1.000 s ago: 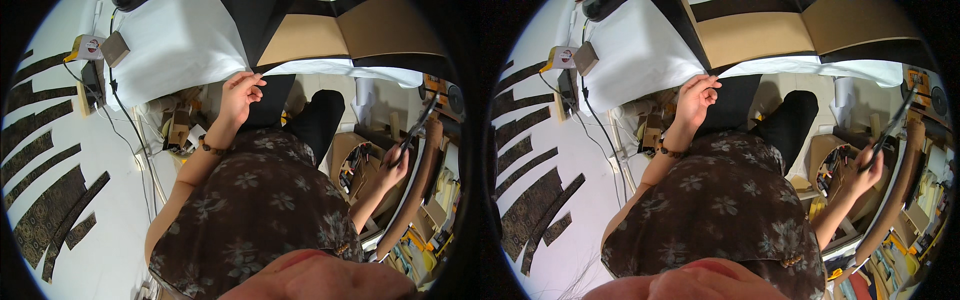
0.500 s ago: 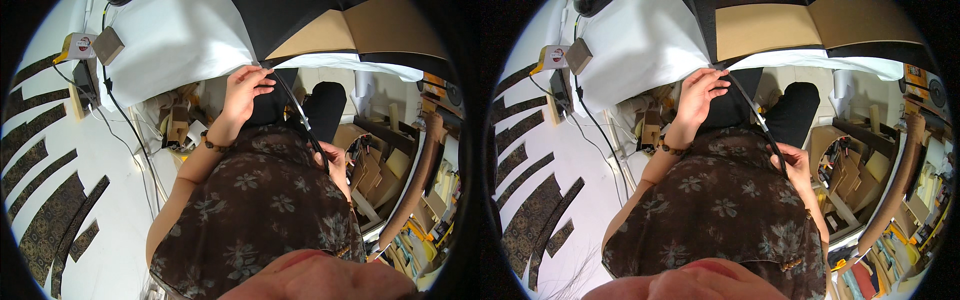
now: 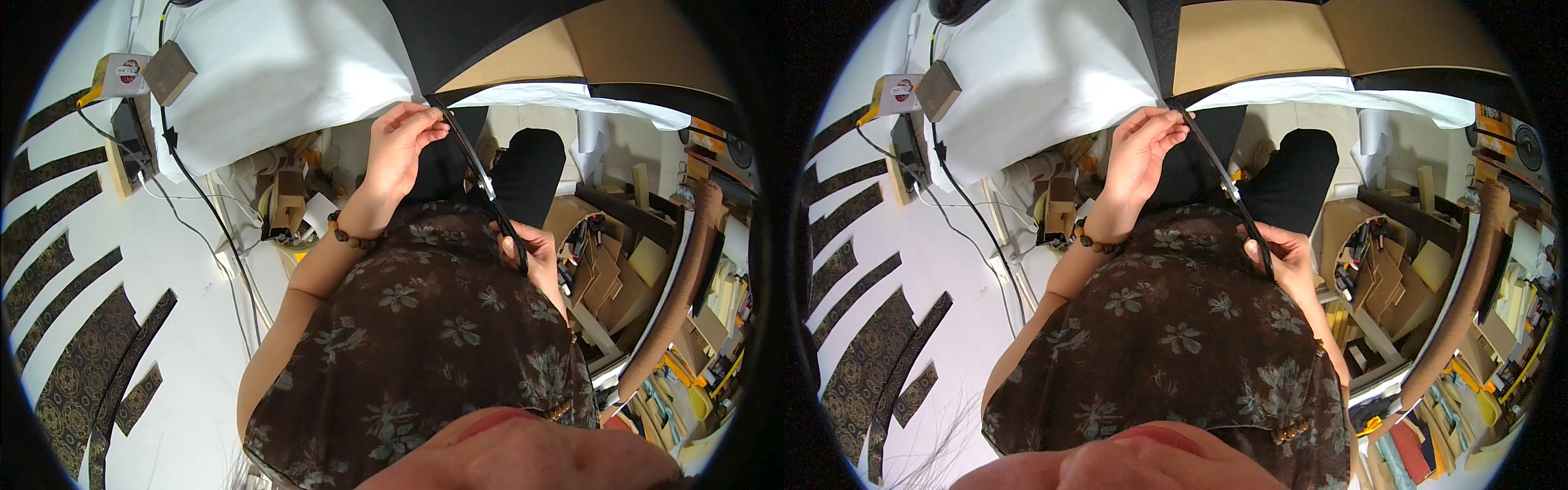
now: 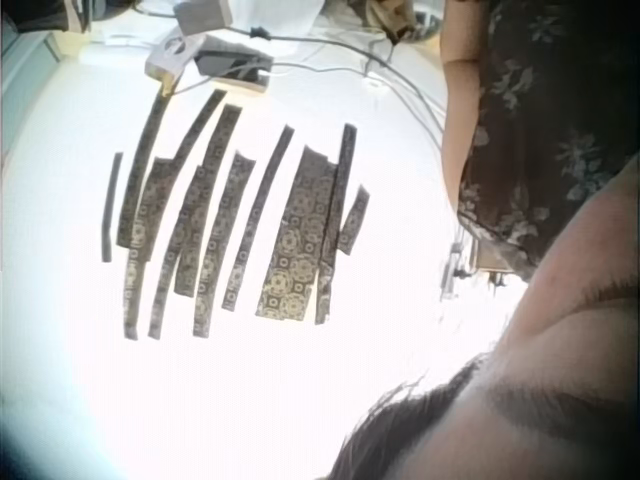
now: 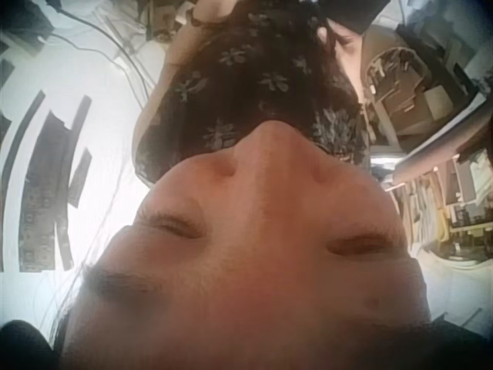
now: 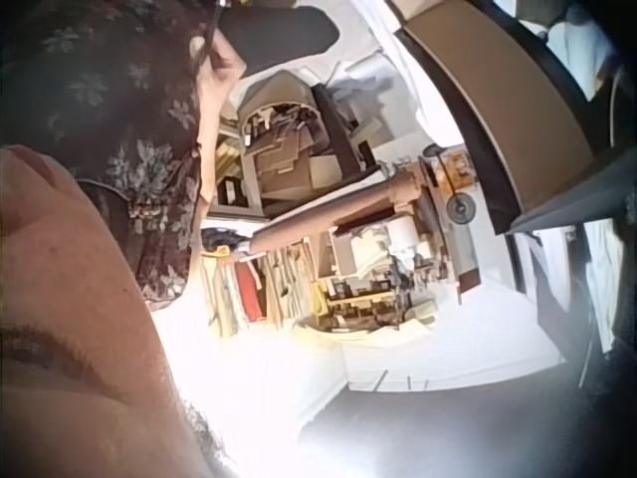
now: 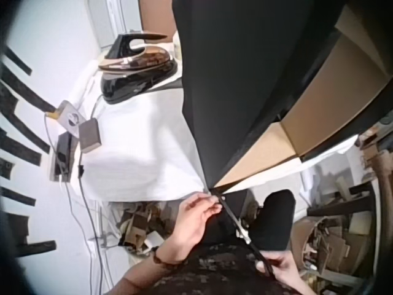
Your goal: The person assembles a decorative box by cutting and applying black fabric strips to a cardboard frame. They use scissors to trim the strips and an iron to press them onto the edges, then fold and secure the fabric around the corners.
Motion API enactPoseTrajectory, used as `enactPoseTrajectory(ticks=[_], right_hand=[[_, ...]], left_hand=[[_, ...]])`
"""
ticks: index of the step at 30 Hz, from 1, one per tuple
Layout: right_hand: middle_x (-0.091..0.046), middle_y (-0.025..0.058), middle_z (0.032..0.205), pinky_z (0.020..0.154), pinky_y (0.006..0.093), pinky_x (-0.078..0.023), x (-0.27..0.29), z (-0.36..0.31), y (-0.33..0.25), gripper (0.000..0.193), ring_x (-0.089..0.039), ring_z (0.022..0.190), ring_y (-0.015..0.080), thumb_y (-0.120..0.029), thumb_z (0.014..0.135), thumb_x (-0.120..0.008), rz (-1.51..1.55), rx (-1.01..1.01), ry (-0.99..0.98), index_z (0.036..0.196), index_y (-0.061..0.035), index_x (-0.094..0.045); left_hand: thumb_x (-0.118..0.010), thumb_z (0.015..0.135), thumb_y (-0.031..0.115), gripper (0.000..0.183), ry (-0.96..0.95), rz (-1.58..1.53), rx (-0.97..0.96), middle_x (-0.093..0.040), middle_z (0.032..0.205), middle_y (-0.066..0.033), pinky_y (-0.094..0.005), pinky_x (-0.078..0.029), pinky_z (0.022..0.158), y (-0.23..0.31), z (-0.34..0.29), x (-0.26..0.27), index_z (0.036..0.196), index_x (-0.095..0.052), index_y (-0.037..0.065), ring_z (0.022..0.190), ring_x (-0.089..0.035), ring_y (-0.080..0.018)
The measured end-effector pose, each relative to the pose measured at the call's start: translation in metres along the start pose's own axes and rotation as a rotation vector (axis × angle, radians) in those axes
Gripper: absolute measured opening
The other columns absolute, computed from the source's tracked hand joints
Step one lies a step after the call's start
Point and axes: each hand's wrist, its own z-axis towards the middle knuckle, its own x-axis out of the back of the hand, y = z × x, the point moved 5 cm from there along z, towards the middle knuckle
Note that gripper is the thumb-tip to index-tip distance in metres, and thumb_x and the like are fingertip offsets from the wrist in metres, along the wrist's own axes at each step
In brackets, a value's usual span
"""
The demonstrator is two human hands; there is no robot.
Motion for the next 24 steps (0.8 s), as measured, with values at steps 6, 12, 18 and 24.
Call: enactPoseTrajectory(ticks=[6, 12, 18, 24], right_hand=[[-0.055, -0.0067, 0.07, 0.05, 0.0186, -0.026, 0.0009, 0.0028, 0.0009, 0.029, -0.039, 0.056, -0.0003, -0.012, 0.091, -0.07, -0.013, -0.001, 0.007, 0.115, 0.0023, -0.067], [-0.056, -0.0058, 0.071, 0.049, 0.0184, -0.026, 0.0017, 0.0058, 0.0018, 0.029, -0.039, 0.056, -0.0003, -0.012, 0.091, -0.07, -0.012, 0.01, 0.002, 0.116, 0.0024, -0.067], [-0.057, -0.0062, 0.07, 0.049, 0.0182, -0.026, 0.0027, 0.0066, 0.0021, 0.028, -0.039, 0.055, -0.0006, -0.011, 0.091, -0.07, 0.024, 0.0, 0.007, 0.115, 0.0022, -0.067], [-0.056, -0.0072, 0.068, 0.05, 0.0182, -0.026, 0.0051, 0.0054, 0.0026, 0.026, -0.039, 0.055, -0.0007, -0.01, 0.09, -0.07, 0.011, -0.016, 0.031, 0.114, 0.0017, -0.068]], left_hand=[[-0.063, 0.091, 0.003, 0.006, 0.01, -0.01, -0.013, -0.068, 0.093, -0.0109, -0.0302, -0.054, 0.08, -0.0014, 0.0022, 0.0009, 0.095, -0.064, -0.002, 0.083, -0.066, -0.0187], [-0.065, 0.09, 0.001, 0.006, 0.023, -0.024, -0.008, -0.068, 0.091, -0.011, -0.0301, -0.055, 0.078, -0.0023, 0.0048, 0.0016, 0.094, -0.064, -0.002, 0.081, -0.067, -0.019], [-0.065, 0.09, 0.001, 0.006, 0.023, -0.027, -0.014, -0.068, 0.091, -0.0111, -0.0299, -0.055, 0.078, -0.0026, 0.0048, -0.0004, 0.094, -0.064, -0.002, 0.081, -0.067, -0.0188], [-0.065, 0.089, 0.001, 0.006, 0.027, -0.022, -0.016, -0.068, 0.091, -0.011, -0.0299, -0.055, 0.077, -0.0041, 0.0052, -0.0023, 0.094, -0.064, -0.002, 0.081, -0.067, -0.0188]])
